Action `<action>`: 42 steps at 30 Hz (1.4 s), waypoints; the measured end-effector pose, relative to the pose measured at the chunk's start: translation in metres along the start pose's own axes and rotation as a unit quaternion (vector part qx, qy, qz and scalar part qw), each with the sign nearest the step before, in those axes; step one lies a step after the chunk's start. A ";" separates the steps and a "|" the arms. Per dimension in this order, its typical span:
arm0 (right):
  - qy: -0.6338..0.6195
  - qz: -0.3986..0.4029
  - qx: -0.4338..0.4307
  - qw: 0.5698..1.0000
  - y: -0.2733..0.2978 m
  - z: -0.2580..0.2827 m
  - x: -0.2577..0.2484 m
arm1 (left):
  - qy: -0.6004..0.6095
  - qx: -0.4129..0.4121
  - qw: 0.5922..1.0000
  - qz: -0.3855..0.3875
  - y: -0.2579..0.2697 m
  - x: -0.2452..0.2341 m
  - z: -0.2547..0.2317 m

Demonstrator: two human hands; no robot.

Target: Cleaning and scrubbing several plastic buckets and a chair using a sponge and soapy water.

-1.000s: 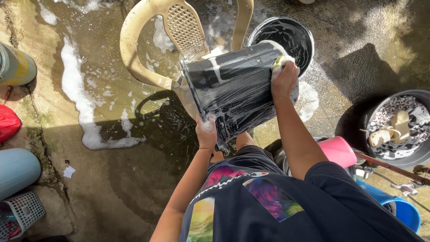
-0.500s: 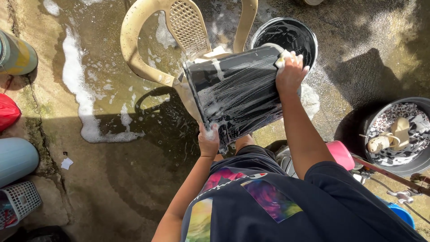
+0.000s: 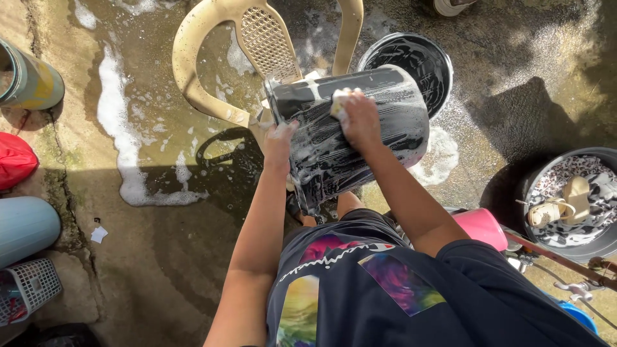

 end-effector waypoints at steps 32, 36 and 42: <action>-0.118 -0.122 -0.247 0.954 0.009 0.139 0.077 | -0.072 0.127 0.988 0.056 0.108 -0.067 0.114; -0.135 -0.004 -0.159 0.978 -0.066 0.143 0.060 | -0.037 0.092 0.993 0.065 0.118 -0.065 0.126; -0.157 -0.181 -0.304 0.922 0.013 0.134 0.051 | -0.009 0.149 0.987 0.062 0.112 -0.061 0.121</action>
Point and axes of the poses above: each hand's wrist, its own y-axis away from the middle knuckle, its own x-axis out of the palm, z = x × y, the point moved 6 cm from there along -y, towards the middle knuckle, and after that the axes turned 10 degrees about y, right-handed, at the moved point
